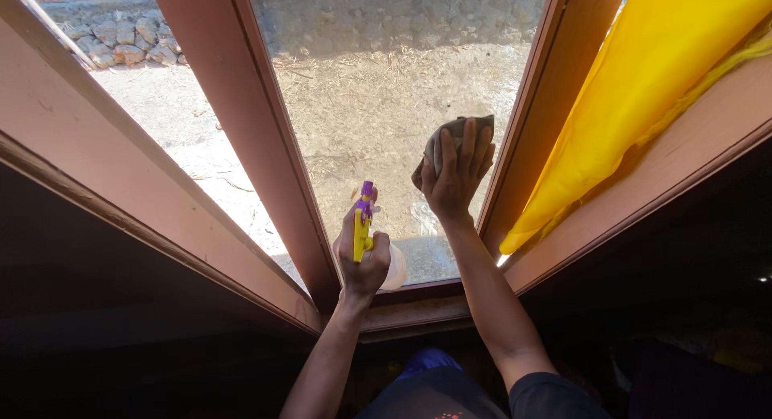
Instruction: The person cleans a wall-mounted mirror and a window using a spray bottle and a cloth. They spray the surfaces and wipe them with the cloth in a repetitive motion.
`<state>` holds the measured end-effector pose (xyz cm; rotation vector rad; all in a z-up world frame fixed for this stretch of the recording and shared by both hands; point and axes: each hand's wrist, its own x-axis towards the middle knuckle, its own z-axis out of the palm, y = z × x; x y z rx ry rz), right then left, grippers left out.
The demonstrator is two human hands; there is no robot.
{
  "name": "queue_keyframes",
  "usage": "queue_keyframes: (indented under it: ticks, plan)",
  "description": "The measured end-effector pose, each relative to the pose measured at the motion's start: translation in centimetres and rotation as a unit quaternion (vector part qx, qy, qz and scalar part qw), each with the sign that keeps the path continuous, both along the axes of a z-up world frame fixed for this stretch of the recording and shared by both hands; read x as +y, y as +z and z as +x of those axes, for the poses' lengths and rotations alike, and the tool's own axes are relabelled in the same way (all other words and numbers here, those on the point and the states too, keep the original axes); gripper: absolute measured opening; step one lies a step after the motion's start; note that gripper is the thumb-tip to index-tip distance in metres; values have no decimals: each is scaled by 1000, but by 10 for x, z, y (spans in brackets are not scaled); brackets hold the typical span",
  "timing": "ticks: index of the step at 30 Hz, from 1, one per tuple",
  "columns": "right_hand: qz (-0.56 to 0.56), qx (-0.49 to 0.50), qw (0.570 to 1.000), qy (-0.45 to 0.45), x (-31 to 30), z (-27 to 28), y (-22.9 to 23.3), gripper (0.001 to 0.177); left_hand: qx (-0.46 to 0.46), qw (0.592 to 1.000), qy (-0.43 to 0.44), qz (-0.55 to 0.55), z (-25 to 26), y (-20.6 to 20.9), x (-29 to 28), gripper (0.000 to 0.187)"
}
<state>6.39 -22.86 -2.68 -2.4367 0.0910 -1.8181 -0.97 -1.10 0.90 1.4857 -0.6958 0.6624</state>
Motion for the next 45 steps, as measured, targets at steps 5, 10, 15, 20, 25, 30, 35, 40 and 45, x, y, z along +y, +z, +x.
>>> queue_keyframes:
  ticks: [5, 10, 15, 20, 25, 30, 35, 40, 45]
  plan:
    - [-16, 31, 999, 5, 1, -16, -18, 49, -23, 999, -22, -6, 2, 17, -6, 55]
    - [-23, 24, 999, -5, -5, -14, -10, 47, -67, 998, -14, 0, 1, 53, -11, 61]
    - [-36, -6, 999, -19, -29, -1, 57, 49, -106, 994, -24, 13, 8, 82, -25, 60]
    - [-66, -20, 998, -13, -30, -1, 113, 51, -64, 997, -39, 22, 17, 107, -43, 60]
    - [-78, -41, 996, -14, -27, -2, 127, 50, -153, 987, -50, -17, 27, 135, -60, 62]
    - [-78, -43, 996, -20, -29, 1, 125, 49, -147, 988, -55, -18, 34, 147, -71, 63]
    - [-82, -50, 995, -34, -38, 8, 116, 51, -97, 991, -85, -25, 32, 146, -83, 55]
    - [-95, -61, 992, -61, -41, 11, 112, 57, -132, 987, -87, -12, 37, 137, -91, 52]
    - [-92, -38, 995, -16, -37, 0, 117, 51, -106, 993, -53, -27, 49, 127, -89, 54]
